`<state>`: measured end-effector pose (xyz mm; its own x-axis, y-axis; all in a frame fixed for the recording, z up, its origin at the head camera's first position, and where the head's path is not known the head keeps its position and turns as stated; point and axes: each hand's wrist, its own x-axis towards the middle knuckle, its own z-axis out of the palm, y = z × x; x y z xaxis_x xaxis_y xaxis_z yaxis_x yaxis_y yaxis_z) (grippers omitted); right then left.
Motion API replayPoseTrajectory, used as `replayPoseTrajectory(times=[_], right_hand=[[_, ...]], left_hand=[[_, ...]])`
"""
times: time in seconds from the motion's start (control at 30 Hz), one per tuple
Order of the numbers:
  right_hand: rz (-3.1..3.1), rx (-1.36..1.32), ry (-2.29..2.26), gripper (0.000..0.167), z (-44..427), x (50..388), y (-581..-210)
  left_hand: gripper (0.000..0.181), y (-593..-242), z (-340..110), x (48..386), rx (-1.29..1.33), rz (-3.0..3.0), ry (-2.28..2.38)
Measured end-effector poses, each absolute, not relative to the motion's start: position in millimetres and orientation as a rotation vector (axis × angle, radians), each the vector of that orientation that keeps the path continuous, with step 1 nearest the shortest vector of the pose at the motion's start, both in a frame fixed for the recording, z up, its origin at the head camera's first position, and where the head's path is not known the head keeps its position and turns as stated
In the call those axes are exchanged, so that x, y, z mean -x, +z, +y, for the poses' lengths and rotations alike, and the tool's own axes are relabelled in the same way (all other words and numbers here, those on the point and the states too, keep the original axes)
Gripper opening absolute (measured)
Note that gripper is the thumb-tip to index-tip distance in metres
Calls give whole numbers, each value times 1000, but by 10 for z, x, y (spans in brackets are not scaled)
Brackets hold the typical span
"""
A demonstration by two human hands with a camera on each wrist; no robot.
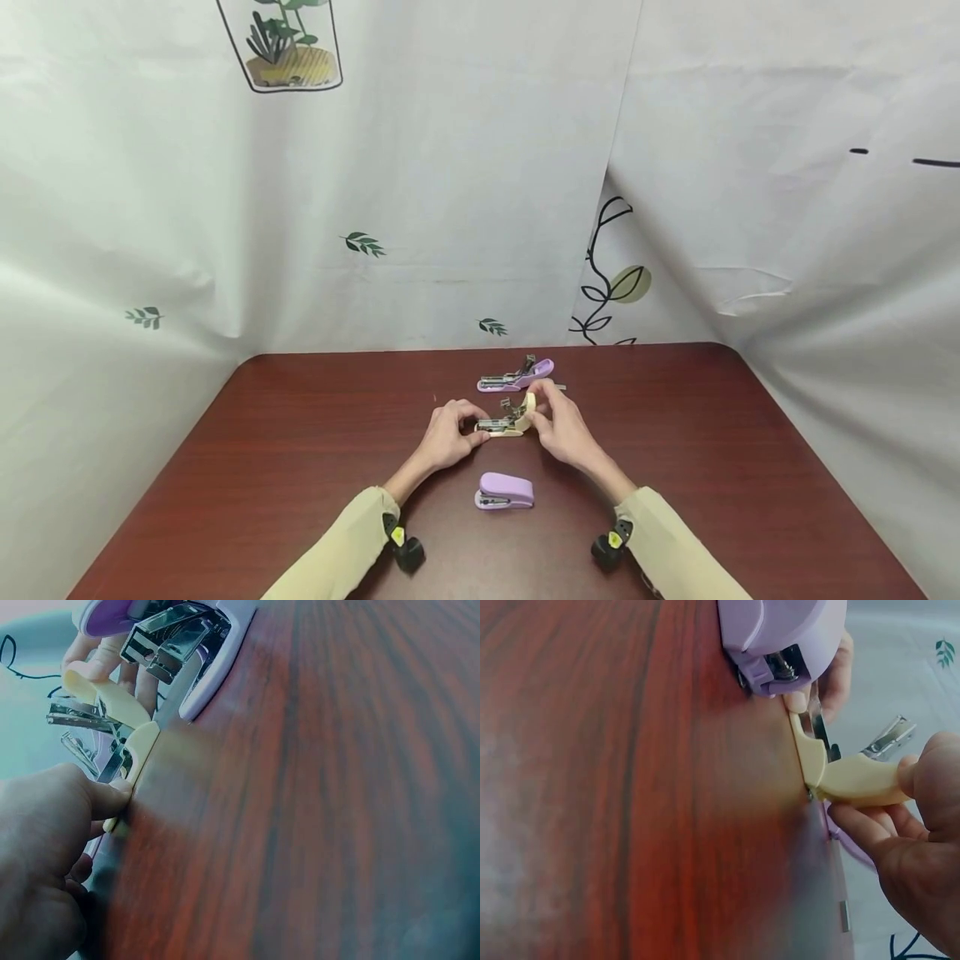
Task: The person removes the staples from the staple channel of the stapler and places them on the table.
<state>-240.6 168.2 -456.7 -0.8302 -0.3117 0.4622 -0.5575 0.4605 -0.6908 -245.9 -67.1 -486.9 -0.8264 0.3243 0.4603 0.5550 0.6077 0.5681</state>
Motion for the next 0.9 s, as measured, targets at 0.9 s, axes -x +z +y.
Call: replayPoseTrajectory(times=[0.9], right_hand=[[-2266,-658,2114,26,1890,2384,-4743]], left_hand=[[17,-4847,-670,2444,704,-2552,-1068]])
